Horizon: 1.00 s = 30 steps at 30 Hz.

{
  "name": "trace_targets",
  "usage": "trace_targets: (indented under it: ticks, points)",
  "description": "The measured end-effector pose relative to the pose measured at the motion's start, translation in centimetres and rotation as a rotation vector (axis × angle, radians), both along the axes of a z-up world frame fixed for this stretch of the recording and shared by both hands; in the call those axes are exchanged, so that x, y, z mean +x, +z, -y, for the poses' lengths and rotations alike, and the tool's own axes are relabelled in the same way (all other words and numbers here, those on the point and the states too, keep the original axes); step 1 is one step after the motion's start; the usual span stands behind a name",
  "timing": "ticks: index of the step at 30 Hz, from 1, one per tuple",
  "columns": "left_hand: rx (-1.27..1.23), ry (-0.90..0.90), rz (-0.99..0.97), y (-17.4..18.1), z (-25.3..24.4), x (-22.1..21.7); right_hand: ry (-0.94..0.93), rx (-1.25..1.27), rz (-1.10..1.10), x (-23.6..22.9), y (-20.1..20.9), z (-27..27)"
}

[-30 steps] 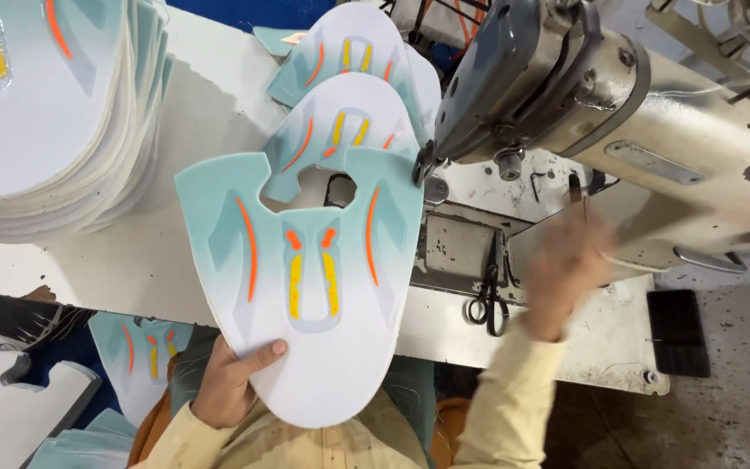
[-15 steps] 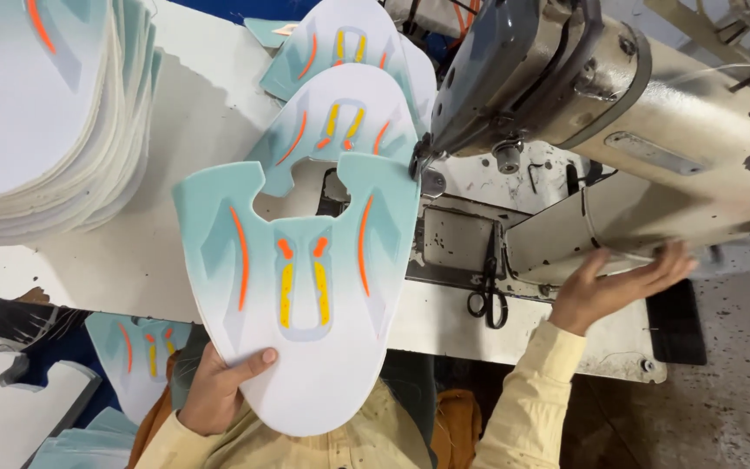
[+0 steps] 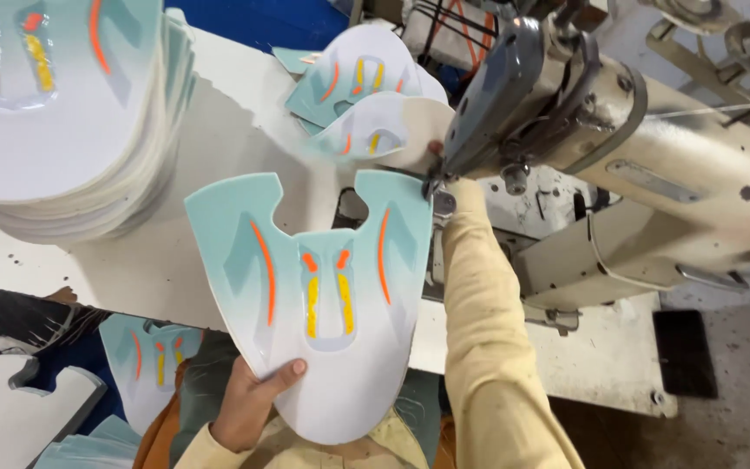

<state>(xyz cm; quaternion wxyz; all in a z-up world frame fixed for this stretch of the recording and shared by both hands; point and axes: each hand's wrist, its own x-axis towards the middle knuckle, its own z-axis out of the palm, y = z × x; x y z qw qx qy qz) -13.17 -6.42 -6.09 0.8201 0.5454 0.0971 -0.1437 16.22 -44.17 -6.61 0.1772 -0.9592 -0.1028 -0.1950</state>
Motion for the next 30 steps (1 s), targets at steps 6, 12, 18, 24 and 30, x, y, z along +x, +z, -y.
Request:
trace_targets:
  ticks: [6,12,18,24,30]
  points:
    - [-0.074,-0.035,-0.071,0.0,-1.3,1.2,0.005,0.325,0.031,-1.7,-1.2,-1.4]
    - [-0.165,-0.007,-0.144,-0.2,-1.7,2.8,-0.304,1.083,-0.104,-13.7,0.5,-5.0]
    - [0.011,0.001,0.031,0.4,-1.4,3.5,-0.133,1.248,-0.280,-23.0,3.1,-14.0]
    - [-0.013,0.028,0.105,1.7,-1.0,5.9,-0.087,1.256,-0.260,-21.4,0.6,-14.0]
    - [-0.051,0.061,0.203,2.3,0.1,7.5,-0.077,1.309,-0.209,-19.9,3.4,-14.6]
